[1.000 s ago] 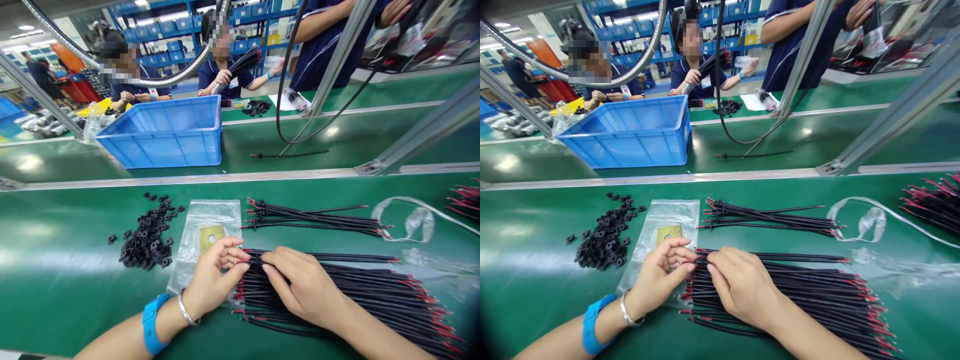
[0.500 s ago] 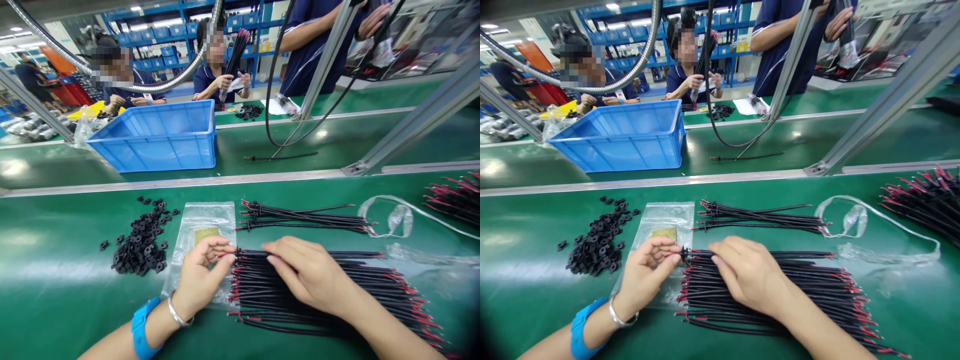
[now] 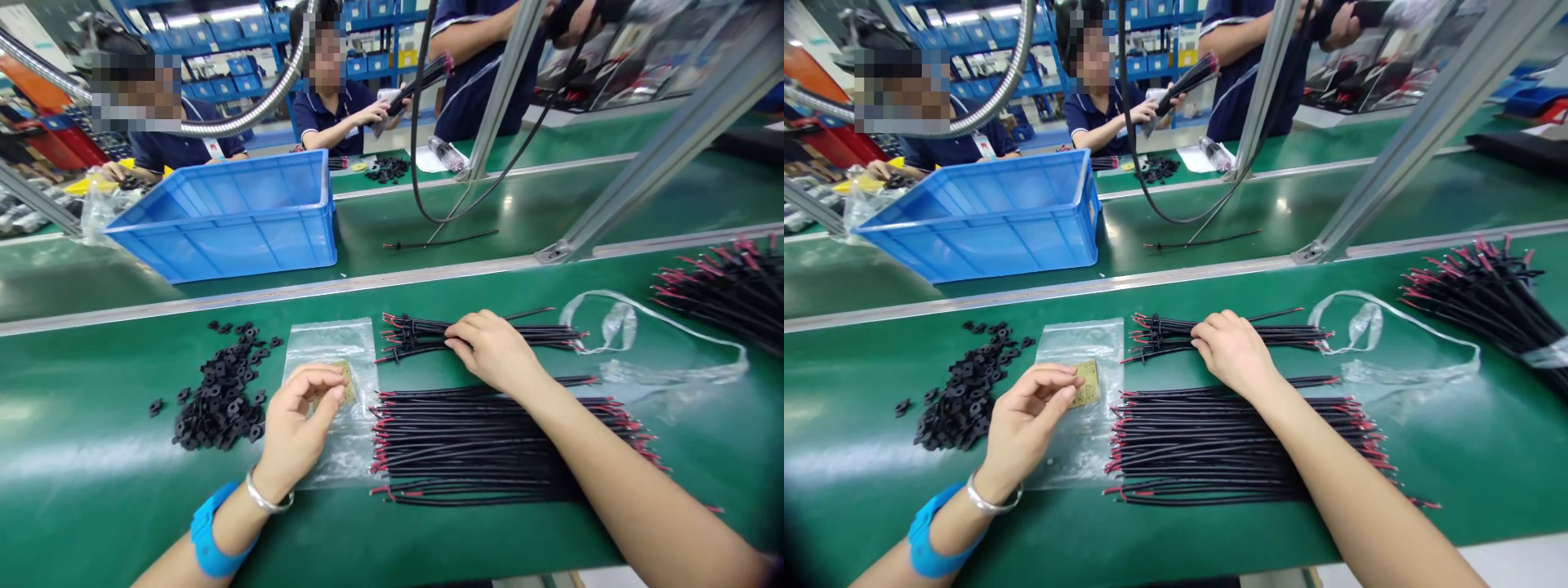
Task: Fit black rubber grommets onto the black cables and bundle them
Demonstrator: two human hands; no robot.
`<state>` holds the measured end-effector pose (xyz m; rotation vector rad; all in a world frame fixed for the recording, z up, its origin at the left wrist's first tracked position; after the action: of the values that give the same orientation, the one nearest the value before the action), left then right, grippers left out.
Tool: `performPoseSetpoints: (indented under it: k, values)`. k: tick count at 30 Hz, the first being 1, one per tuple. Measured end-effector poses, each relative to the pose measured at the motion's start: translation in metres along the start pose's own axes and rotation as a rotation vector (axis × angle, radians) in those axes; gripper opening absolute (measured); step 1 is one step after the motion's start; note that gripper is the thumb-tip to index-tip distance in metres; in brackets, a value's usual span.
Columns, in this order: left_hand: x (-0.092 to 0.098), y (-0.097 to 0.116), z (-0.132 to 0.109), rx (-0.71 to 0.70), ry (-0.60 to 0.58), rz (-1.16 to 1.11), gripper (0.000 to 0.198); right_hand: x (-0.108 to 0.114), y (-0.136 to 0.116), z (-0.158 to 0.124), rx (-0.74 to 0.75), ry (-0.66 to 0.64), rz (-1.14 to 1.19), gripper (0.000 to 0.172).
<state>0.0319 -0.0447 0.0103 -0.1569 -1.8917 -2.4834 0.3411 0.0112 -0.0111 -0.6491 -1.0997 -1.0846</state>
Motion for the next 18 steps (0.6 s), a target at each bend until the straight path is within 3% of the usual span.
performPoseSetpoints:
  k: [14,18]
  values:
    - [0.009,0.004,0.003,-0.15,-0.011,0.177,0.01,0.001,-0.006,0.021,0.153,-0.112,-0.055,0.017]
    - [0.01,0.003,0.002,-0.141,-0.017,0.193,0.008,-0.002,-0.009,0.024,0.114,-0.106,-0.059,0.024]
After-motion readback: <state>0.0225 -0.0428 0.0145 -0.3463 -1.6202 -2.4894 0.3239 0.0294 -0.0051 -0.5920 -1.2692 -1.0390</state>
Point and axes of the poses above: each hand's wrist, its own z-axis towards the middle knuckle, its own x-axis out of the back of the hand, y = z × x, the point moved 1 cm from there along z, towards the middle knuckle, and after that the axes turned 9 degrees about -z, right-handed, at the moved point
